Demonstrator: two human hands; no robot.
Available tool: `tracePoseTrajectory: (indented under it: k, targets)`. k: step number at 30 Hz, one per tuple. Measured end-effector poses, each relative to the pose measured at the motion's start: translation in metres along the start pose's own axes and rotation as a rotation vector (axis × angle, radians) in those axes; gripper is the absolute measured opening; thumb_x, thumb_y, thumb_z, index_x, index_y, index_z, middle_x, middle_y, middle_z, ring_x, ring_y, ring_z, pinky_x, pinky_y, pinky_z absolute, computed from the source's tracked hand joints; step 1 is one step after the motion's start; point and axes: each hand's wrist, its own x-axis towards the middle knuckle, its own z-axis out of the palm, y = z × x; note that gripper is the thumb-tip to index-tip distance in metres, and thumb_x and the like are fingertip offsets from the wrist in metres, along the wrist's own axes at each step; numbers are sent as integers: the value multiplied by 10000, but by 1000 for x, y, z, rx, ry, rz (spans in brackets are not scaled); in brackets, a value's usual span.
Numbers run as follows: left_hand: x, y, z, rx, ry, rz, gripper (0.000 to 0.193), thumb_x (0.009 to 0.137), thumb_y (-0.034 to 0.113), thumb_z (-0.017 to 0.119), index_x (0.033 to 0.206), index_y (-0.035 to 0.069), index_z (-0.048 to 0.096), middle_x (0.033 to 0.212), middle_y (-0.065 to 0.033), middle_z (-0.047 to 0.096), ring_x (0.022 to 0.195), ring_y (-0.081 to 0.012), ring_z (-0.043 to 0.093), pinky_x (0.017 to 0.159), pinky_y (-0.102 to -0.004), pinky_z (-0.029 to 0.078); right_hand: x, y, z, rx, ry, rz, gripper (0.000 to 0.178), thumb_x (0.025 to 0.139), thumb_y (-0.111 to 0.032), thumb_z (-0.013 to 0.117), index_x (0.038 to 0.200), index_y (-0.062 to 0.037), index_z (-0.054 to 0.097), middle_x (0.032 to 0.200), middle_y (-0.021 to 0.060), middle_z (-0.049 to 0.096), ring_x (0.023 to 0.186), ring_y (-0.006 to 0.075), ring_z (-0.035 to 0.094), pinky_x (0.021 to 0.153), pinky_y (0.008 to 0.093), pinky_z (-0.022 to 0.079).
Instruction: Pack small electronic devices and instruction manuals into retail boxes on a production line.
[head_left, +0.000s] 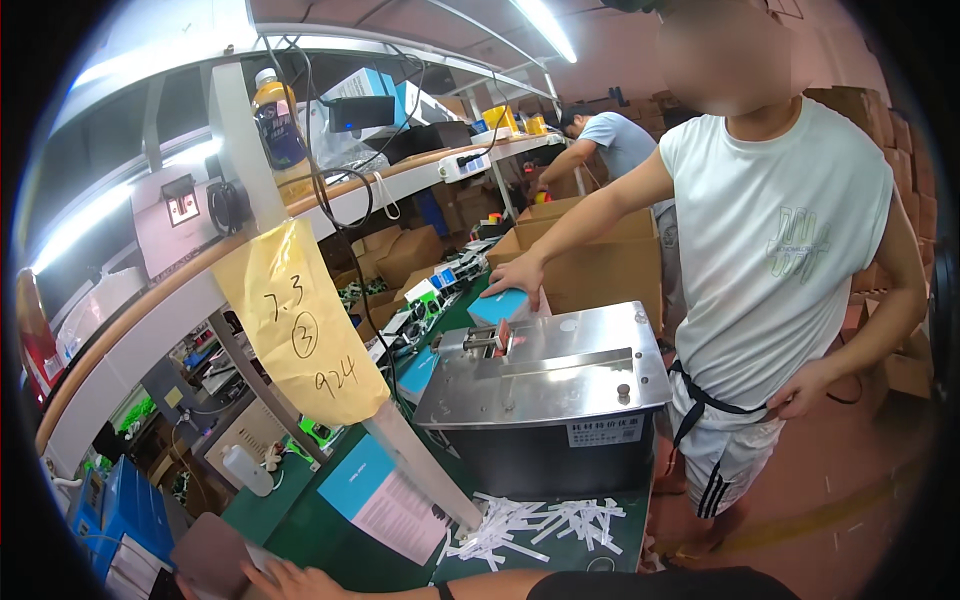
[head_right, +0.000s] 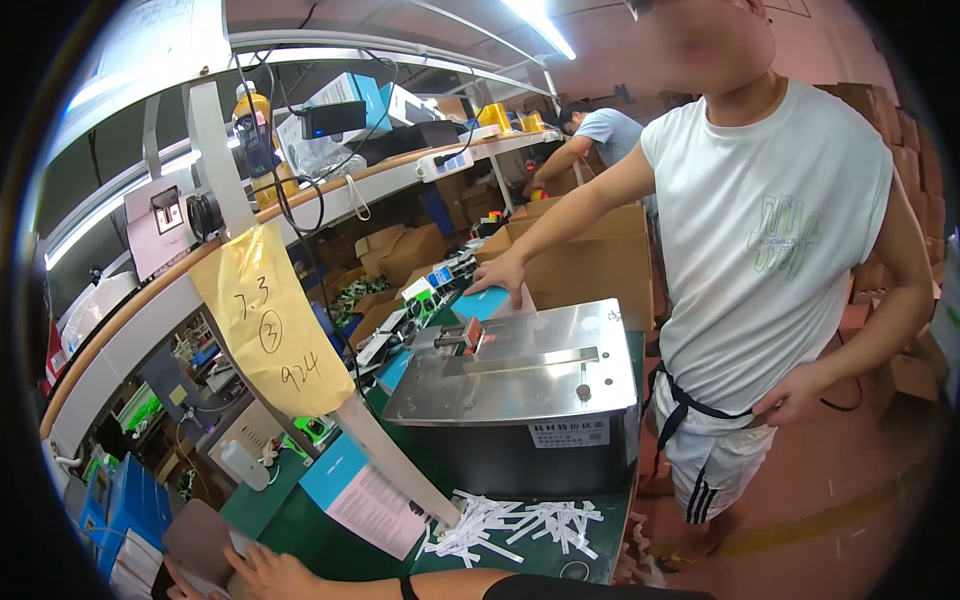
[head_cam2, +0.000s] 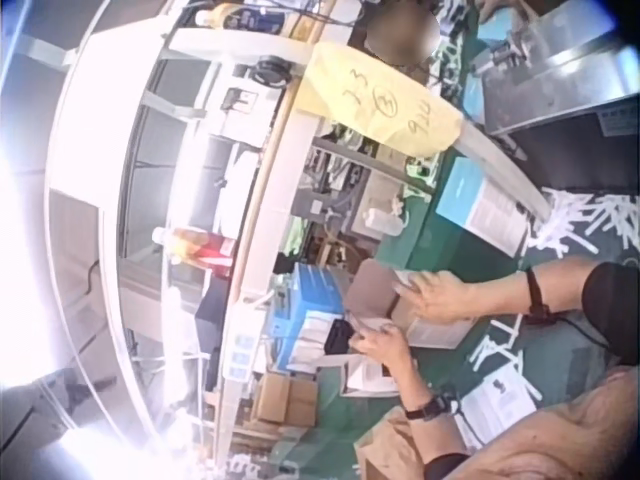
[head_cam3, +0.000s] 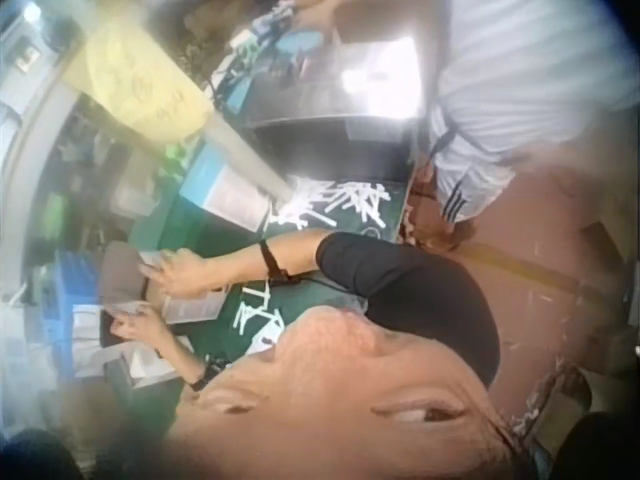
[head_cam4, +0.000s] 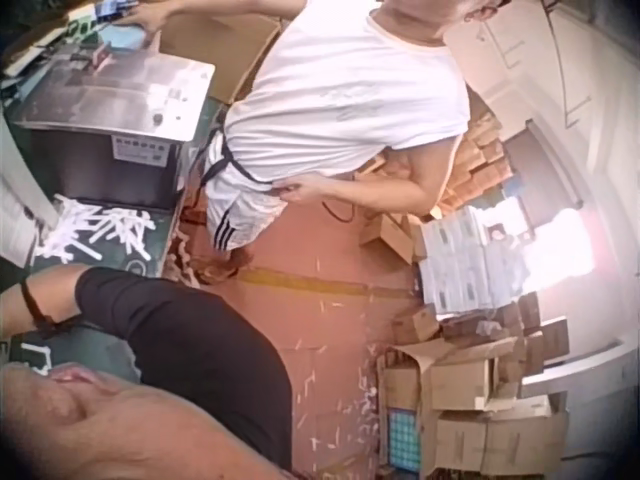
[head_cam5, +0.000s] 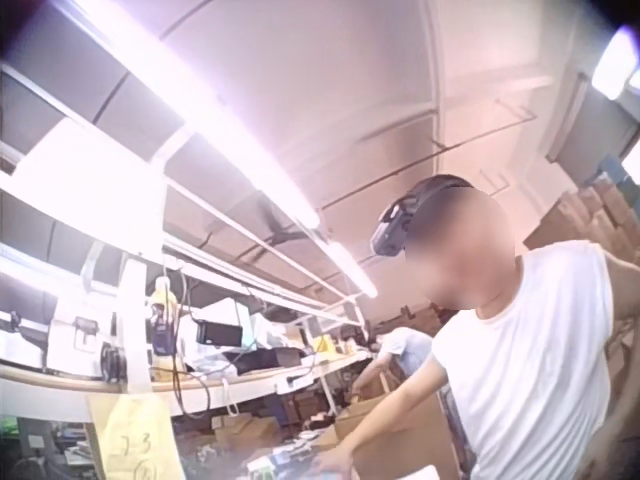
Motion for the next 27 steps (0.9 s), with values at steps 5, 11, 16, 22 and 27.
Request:
tracePoseTrajectory:
  k: [5, 11, 16, 22, 27]
  targets:
    - [-11, -11, 19, -76, 123, 90, 682, 886, 265, 661, 1458, -24, 429, 1323, -295, 500, 1134, -446, 538, 988, -531, 442, 16, -2, -15, 219, 271, 30, 444, 858, -153, 676, 1257, 26, 601, 1253, 179, 573, 1138, 320, 609, 875, 434, 569]
    - [-48, 8, 47, -660, -107, 41, 538, 965, 142, 592, 1462, -5, 449, 1361, -263, 554, 1244, -368, 556, 1030, -428, 451, -1, 58, 46, 213, 231, -404, 300, 847, -332, 667, 958, -58, 713, 1091, 133, 686, 1119, 305, 603, 1015, 492, 429]
    - [-50, 20, 40, -557, -48, 113, 323, 858, 54, 671, 1177, 17, 642, 1079, -177, 721, 1057, -364, 642, 1013, -463, 453, 8, 60, -1, 455, 174, -257, 140, 858, -122, 621, 890, -42, 732, 964, 126, 742, 998, 329, 707, 900, 467, 533]
    - [-52, -1, 40, -637, -33, -219, 541, 816, -15, 676, 1347, 31, 581, 1174, -165, 653, 1138, -308, 577, 1067, -451, 408, 24, 41, 15, 659, -43, 37, 121, 888, -10, 644, 981, 5, 720, 980, 156, 737, 952, 279, 708, 900, 371, 517]
    - [-68, 6, 80, -979, -147, -270, 886, 835, 22, 628, 1584, -29, 158, 1644, -239, 198, 1533, -393, 136, 1244, -438, 129, 15, 75, 10, 648, 154, 76, 825, 905, -225, 694, 1579, -24, 264, 1631, 139, 292, 1509, 291, 254, 1224, 438, 198]
